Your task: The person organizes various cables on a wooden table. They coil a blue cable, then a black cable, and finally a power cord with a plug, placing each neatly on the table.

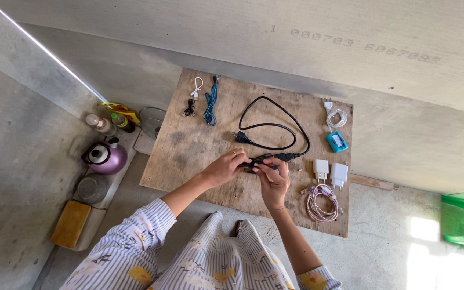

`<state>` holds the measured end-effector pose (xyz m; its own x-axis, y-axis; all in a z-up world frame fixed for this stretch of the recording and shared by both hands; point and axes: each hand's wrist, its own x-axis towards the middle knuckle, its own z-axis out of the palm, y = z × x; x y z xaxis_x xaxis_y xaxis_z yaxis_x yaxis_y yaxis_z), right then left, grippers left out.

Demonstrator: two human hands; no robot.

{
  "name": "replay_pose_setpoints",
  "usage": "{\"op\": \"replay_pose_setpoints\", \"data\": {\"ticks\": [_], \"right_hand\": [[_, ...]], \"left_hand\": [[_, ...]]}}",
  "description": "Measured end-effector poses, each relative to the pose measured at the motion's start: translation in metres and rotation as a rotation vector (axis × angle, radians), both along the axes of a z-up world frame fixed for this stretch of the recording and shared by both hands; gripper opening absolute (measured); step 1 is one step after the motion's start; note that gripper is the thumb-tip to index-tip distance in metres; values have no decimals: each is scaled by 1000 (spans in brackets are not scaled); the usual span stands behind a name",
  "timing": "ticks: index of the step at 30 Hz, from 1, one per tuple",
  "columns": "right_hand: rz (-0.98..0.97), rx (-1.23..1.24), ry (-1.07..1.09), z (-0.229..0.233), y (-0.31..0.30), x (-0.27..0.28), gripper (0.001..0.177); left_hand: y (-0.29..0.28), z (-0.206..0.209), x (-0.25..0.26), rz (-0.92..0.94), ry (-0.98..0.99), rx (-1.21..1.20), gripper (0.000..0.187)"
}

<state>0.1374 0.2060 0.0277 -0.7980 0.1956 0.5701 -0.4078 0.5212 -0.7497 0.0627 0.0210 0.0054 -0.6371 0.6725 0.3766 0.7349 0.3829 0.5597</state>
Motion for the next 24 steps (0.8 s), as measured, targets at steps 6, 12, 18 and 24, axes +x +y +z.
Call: {"op": "replay_pose_setpoints", "data": {"ticks": [6, 12, 18, 24], "right_hand": [[26, -94, -144, -9, 2, -10, 15], [74, 67, -305, -4, 5, -31, 14], [200, -17, -655, 14, 5, -58, 28], [323, 594, -298, 7, 2, -75, 11]], "left_hand": [[-5, -3, 4, -43, 170, -20, 30], [-18, -21, -7, -84, 326, -131, 30], [-23, -10, -10, -80, 119, 14, 35], [-28, 7, -11, 36, -159, 77, 32]]}}
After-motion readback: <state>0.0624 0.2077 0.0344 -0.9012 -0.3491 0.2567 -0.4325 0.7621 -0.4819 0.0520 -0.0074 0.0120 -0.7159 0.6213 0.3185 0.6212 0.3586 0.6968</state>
